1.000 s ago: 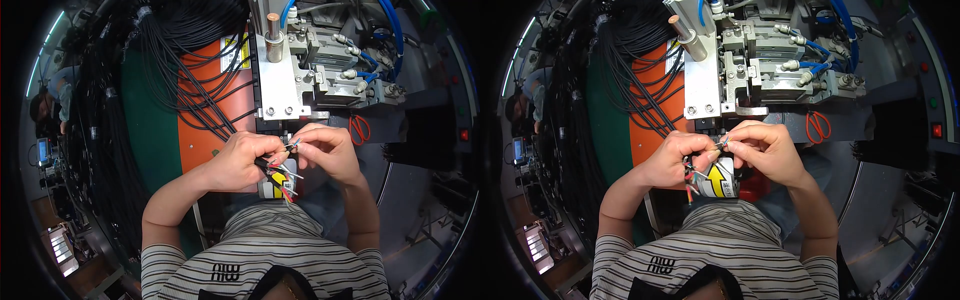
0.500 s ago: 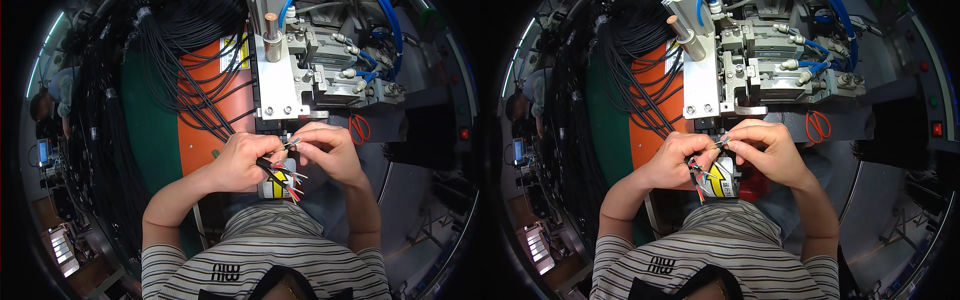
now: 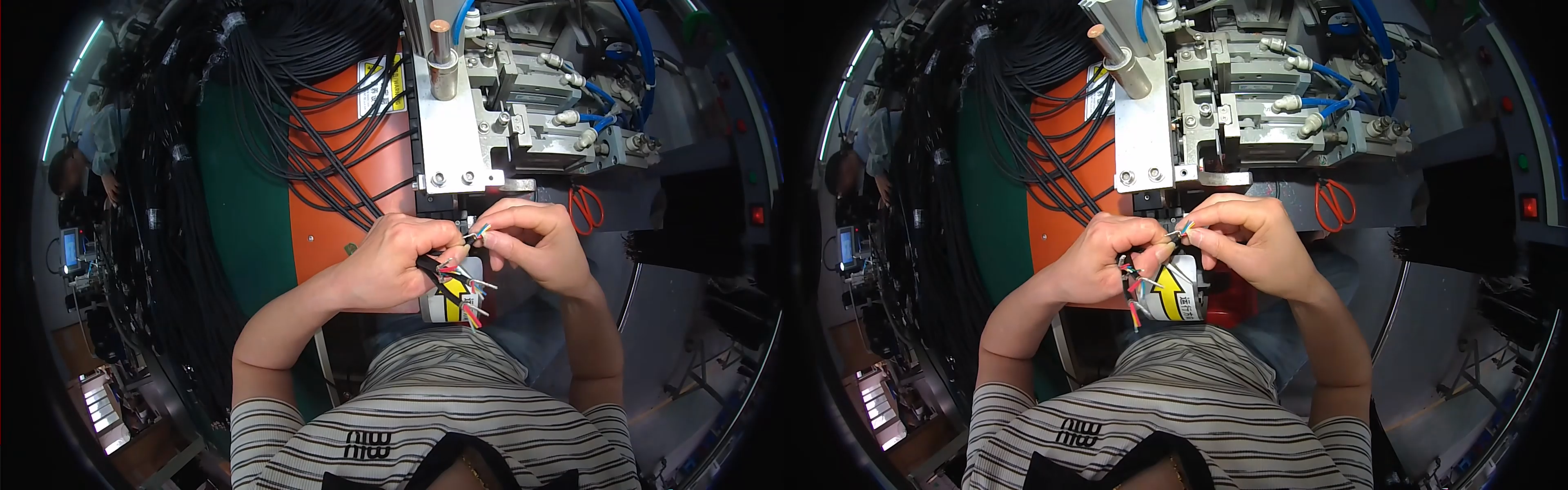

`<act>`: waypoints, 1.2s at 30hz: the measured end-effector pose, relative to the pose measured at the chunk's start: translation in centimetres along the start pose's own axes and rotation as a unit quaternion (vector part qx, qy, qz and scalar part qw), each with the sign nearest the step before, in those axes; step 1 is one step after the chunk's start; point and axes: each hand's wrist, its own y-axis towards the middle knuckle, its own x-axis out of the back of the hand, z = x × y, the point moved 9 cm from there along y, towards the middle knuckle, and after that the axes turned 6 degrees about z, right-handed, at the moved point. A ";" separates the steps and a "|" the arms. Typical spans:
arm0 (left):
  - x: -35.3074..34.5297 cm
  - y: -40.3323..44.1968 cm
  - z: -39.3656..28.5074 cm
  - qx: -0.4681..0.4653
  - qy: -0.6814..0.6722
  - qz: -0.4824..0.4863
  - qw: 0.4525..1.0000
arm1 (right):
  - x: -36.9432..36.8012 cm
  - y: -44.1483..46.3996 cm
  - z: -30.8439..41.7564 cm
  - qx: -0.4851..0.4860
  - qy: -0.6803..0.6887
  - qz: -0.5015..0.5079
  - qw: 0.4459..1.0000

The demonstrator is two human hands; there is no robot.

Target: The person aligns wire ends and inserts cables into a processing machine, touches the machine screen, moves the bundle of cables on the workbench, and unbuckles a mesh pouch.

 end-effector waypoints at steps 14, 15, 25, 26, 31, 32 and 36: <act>-0.8 -0.7 -2.6 -0.038 0.250 -0.102 0.962 | -1.1 -0.1 2.7 0.070 -0.319 -0.043 0.944; -0.7 -0.8 -3.0 -0.046 0.282 -0.121 0.951 | -1.5 -0.1 3.1 0.080 -0.405 -0.063 0.908; -0.4 -1.2 -2.9 -0.067 0.330 -0.135 0.932 | -1.7 -0.7 3.0 0.126 -0.511 -0.132 0.840; -0.3 -1.2 -3.0 -0.066 0.330 -0.135 0.932 | -1.8 -0.7 3.0 0.126 -0.510 -0.132 0.840; -0.7 -0.8 -3.8 -0.073 0.353 -0.106 0.927 | -2.4 -0.9 3.4 0.124 -0.539 -0.148 0.820; -0.8 -0.8 -3.9 -0.077 0.368 -0.100 0.921 | -2.5 -0.8 3.5 0.121 -0.551 -0.146 0.812; -1.1 0.0 -4.4 -0.077 0.404 -0.087 0.907 | -1.7 -0.2 3.1 0.090 -0.569 -0.110 0.810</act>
